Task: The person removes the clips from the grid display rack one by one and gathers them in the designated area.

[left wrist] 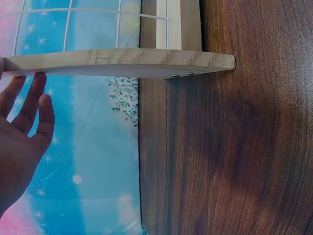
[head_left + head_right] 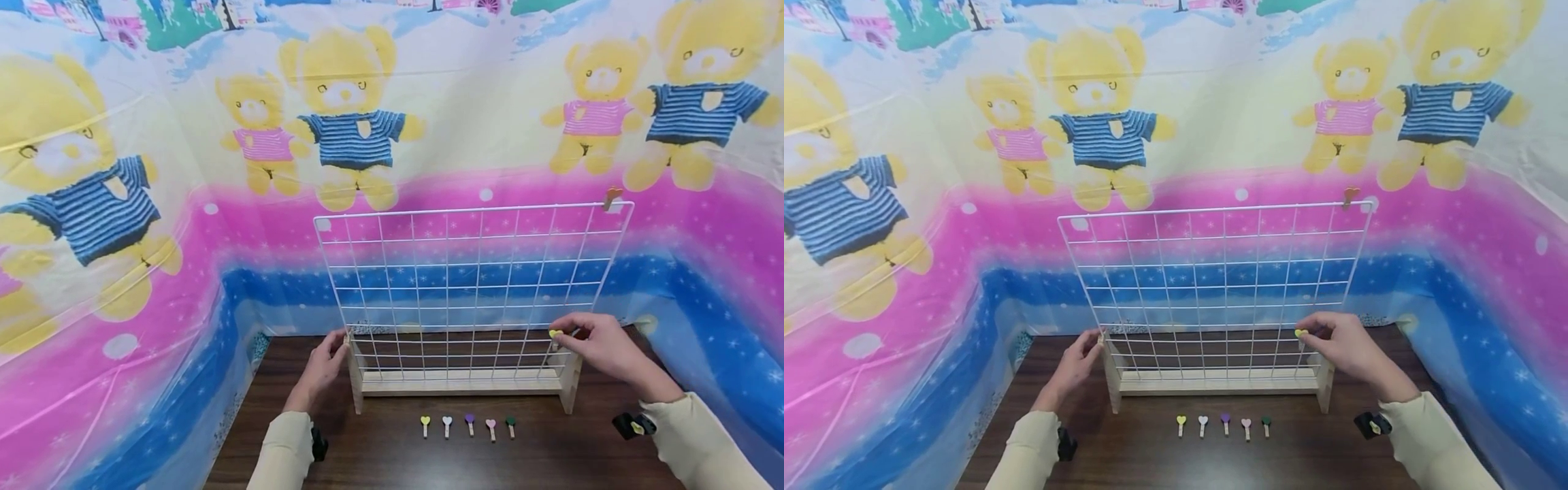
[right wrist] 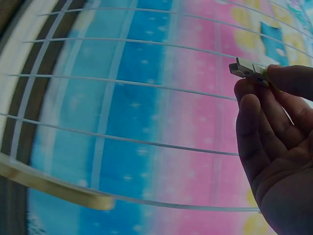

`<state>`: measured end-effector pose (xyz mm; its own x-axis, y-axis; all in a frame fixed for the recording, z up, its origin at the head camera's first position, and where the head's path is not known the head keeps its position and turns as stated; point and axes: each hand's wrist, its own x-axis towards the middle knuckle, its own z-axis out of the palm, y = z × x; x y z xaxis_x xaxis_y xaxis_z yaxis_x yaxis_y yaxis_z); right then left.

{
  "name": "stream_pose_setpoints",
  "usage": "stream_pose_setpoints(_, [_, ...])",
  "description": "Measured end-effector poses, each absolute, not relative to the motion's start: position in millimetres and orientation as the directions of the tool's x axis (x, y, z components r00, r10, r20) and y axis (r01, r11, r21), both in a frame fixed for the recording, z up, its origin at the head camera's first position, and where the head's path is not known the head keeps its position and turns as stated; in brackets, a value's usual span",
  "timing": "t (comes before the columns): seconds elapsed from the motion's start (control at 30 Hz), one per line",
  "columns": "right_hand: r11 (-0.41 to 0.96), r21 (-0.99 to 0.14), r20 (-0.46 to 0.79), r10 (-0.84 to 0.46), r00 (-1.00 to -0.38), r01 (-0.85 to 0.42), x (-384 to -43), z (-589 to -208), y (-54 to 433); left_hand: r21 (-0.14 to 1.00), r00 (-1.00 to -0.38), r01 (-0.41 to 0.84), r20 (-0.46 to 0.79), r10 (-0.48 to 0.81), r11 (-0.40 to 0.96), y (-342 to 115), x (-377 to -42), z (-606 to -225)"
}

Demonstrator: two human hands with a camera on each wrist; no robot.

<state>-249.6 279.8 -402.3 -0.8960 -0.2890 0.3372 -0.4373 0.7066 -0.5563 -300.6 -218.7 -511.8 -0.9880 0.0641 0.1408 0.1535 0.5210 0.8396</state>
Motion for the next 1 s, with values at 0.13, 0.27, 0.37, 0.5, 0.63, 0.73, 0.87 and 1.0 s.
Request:
stream_pose_setpoints(0.13, [0.709,-0.574,0.277,-0.301,-0.912,-0.409,-252,-424,281,0.84,-0.987,0.158,0.144,0.068,0.519,-219,-301,-512])
stream_pose_setpoints(0.27, [0.689,-0.609,0.232,-0.319,-0.919,-0.393,-256,-445,283,0.839,-0.986,0.163,0.15,0.067,0.52,-219,-300,-511])
stream_pose_setpoints(0.37, [0.679,-0.628,0.192,-0.339,-0.921,-0.381,-260,-464,287,0.84,-0.987,0.157,0.145,0.063,0.519,-219,-299,-510])
stream_pose_setpoints(0.5, [0.663,-0.656,0.138,-0.366,-0.92,-0.362,-264,-490,294,0.838,-0.988,0.151,0.141,0.059,0.525,-218,-299,-511])
stream_pose_setpoints(0.63, [0.657,-0.687,0.084,-0.353,-0.932,-0.311,-265,-514,299,0.839,-0.991,0.131,0.122,0.052,0.529,-218,-300,-512])
stream_pose_setpoints(0.73, [0.661,-0.691,0.066,-0.345,-0.936,-0.293,-265,-529,303,0.845,-0.993,0.118,0.109,0.047,0.522,-218,-299,-512])
stream_pose_setpoints(0.87, [0.654,-0.691,0.075,-0.357,-0.931,-0.307,-266,-546,306,0.846,-0.992,0.122,0.115,0.046,0.519,-218,-299,-511])
stream_pose_setpoints(1.0, [0.649,-0.699,0.055,-0.369,-0.928,-0.3,-265,-560,309,0.846,-0.992,0.128,0.119,0.051,0.517,-218,-300,-511])
